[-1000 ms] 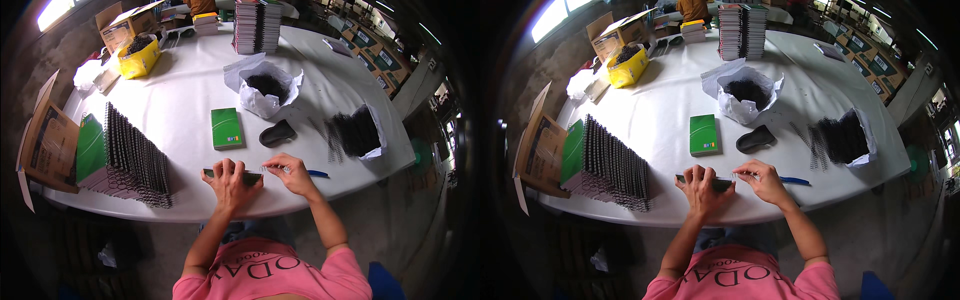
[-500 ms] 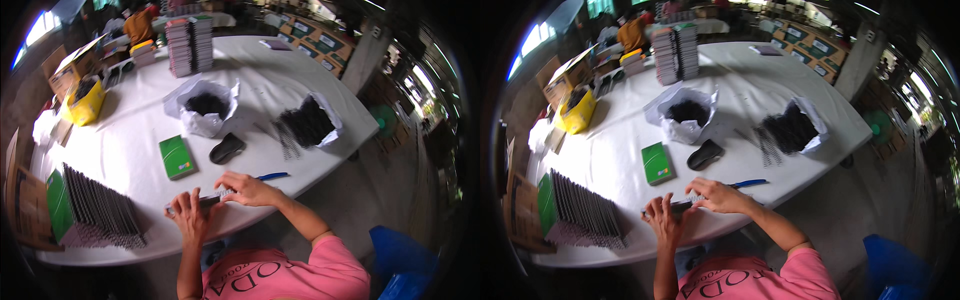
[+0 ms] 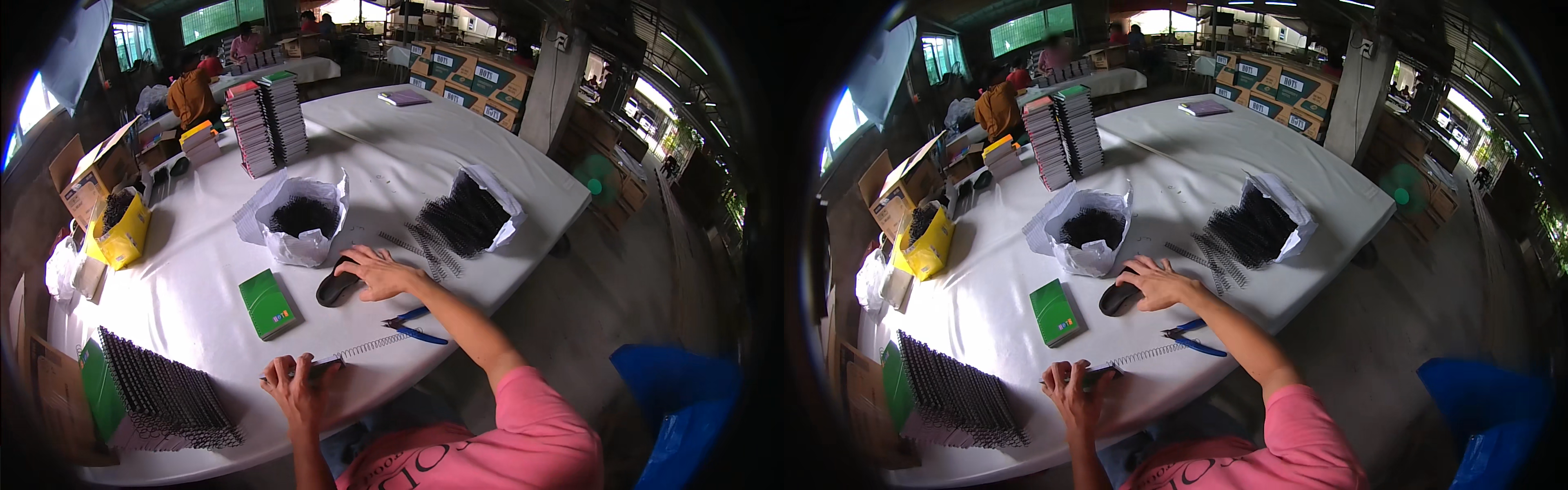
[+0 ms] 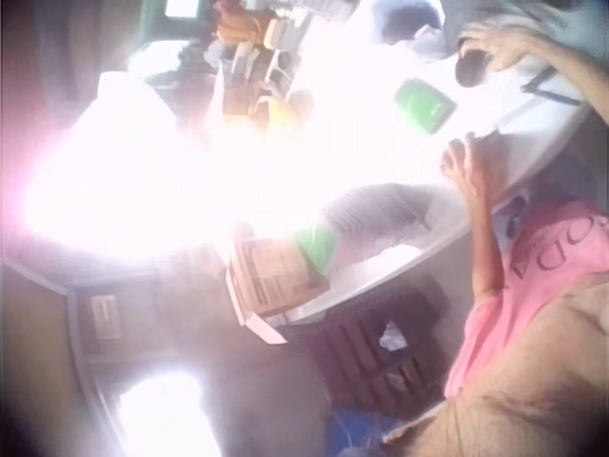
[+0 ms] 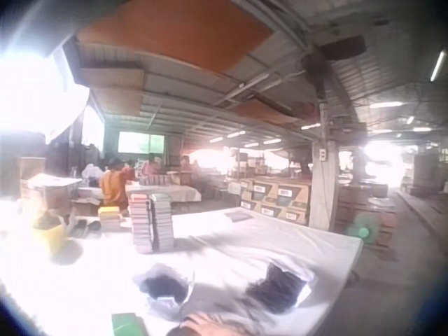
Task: The person threads wire coils into the punched holes of green notebook covers and paper stacks by hand, using a pair of pliers to trim and crimp the ends of the wires, and then stacks the finished notebooks.
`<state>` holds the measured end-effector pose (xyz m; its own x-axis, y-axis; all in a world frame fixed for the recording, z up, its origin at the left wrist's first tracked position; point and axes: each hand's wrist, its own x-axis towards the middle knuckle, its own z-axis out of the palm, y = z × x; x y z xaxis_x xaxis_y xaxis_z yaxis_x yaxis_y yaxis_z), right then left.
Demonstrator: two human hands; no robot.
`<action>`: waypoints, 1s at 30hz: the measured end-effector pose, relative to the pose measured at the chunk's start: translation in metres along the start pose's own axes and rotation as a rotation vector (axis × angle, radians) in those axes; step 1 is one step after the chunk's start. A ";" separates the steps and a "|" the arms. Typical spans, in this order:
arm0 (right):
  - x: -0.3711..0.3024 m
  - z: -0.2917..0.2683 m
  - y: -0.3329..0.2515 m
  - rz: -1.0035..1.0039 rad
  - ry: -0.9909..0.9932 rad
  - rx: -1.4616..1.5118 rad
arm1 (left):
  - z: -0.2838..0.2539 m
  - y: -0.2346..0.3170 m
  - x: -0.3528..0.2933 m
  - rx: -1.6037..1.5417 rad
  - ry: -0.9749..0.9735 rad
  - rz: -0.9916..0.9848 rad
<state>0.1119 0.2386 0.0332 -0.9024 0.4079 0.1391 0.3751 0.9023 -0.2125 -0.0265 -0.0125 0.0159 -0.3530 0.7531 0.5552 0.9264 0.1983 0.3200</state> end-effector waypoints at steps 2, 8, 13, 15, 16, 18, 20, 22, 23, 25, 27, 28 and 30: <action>0.003 0.020 0.024 0.061 -0.020 -0.010 | -0.002 0.007 0.004 -0.007 -0.017 0.000; 0.028 0.033 0.022 -0.107 0.146 -0.221 | -0.004 0.011 0.007 -0.056 0.006 -0.004; 0.028 0.031 0.026 -0.153 0.426 0.597 | 0.002 0.007 0.006 -0.071 0.034 0.023; -0.002 0.002 -0.016 0.107 -0.036 1.283 | 0.003 0.001 0.003 -0.079 0.053 -0.001; -0.018 0.004 -0.030 -0.055 -0.122 1.462 | 0.006 0.001 0.004 -0.115 0.051 0.007; -0.031 -0.001 -0.056 -0.346 -0.332 1.301 | 0.006 -0.004 0.005 -0.158 -0.020 0.057; -0.028 0.010 -0.057 -0.186 -0.272 1.183 | 0.006 -0.005 0.005 -0.126 -0.039 0.055; -0.025 0.008 -0.059 -0.239 -0.136 1.033 | 0.003 -0.005 0.007 -0.088 -0.050 0.053; -0.022 0.001 -0.062 -0.415 -0.051 1.142 | 0.003 -0.006 0.008 -0.085 -0.056 0.041; -0.025 -0.014 -0.078 -0.545 -0.020 1.110 | 0.002 -0.006 0.009 -0.096 -0.082 0.032; -0.021 0.008 -0.055 -0.279 -0.024 0.872 | 0.002 -0.003 0.009 -0.120 -0.090 0.044; -0.020 0.006 -0.054 -0.150 0.017 0.706 | 0.001 -0.005 0.008 -0.112 -0.085 0.037; -0.019 -0.016 -0.070 -0.376 -0.020 0.945 | 0.004 -0.007 0.014 -0.116 -0.060 0.034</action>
<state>0.1065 0.1700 0.0606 -0.9340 0.1100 0.3400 -0.2471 0.4883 -0.8369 -0.0378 -0.0007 0.0181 -0.3096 0.7951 0.5214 0.9151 0.1003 0.3905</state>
